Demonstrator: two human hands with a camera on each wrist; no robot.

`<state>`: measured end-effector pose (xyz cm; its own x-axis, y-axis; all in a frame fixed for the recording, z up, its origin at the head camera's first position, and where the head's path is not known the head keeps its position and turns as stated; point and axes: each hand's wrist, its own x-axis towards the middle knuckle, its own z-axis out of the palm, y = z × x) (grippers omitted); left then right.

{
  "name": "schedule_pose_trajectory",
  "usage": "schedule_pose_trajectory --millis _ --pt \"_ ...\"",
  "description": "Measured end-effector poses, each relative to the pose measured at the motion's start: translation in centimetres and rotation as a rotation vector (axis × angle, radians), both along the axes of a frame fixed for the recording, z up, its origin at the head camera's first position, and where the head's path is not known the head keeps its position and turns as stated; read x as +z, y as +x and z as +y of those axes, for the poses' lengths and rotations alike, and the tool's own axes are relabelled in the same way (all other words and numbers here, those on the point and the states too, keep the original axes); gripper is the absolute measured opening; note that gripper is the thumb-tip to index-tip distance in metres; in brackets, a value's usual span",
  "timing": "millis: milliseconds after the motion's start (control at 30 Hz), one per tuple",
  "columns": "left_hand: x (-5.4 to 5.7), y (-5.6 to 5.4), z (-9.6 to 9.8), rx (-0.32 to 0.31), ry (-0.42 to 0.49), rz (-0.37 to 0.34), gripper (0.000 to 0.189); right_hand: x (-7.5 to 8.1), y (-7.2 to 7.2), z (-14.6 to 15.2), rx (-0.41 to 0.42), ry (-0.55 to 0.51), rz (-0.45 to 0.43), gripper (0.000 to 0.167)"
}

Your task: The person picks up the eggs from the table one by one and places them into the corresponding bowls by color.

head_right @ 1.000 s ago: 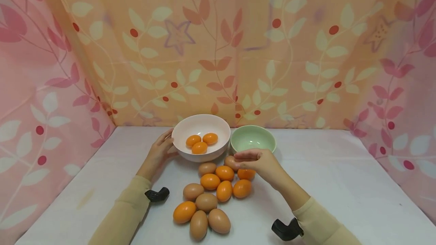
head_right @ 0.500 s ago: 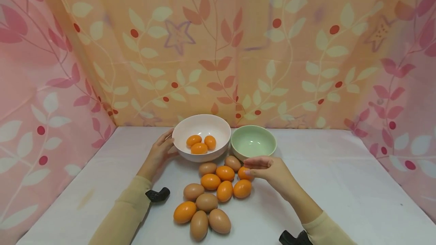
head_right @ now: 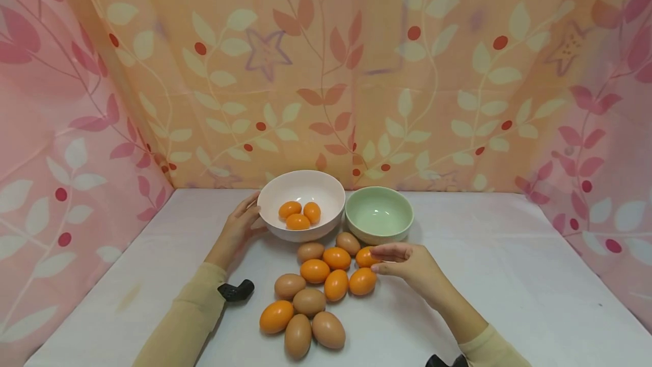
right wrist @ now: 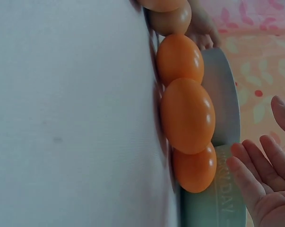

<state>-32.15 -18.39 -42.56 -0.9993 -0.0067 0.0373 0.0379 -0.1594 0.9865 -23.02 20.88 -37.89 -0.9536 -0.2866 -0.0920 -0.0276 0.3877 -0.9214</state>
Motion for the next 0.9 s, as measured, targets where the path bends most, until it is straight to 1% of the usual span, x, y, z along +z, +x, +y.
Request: schedule_pose_trajectory --millis 133,233,433,567,900 --pt "0.0 -0.1 0.0 0.004 0.003 -0.002 0.053 -0.2 0.1 0.1 -0.007 0.004 -0.002 0.046" --pt "0.1 0.0 0.1 0.005 0.005 -0.005 0.053 -0.3 0.1 0.2 0.007 0.014 0.006 0.047" --pt "0.3 0.1 0.1 0.011 0.003 -0.023 0.052 -0.7 0.1 0.2 0.057 -0.018 0.0 0.048" --pt "0.3 0.2 0.1 0.015 -0.002 -0.032 0.052 -1.1 0.0 0.2 0.069 -0.03 -0.003 0.049" --pt "0.2 0.3 0.1 0.009 -0.013 -0.017 0.053 -1.1 0.1 -0.1 0.086 -0.024 -0.008 0.05"
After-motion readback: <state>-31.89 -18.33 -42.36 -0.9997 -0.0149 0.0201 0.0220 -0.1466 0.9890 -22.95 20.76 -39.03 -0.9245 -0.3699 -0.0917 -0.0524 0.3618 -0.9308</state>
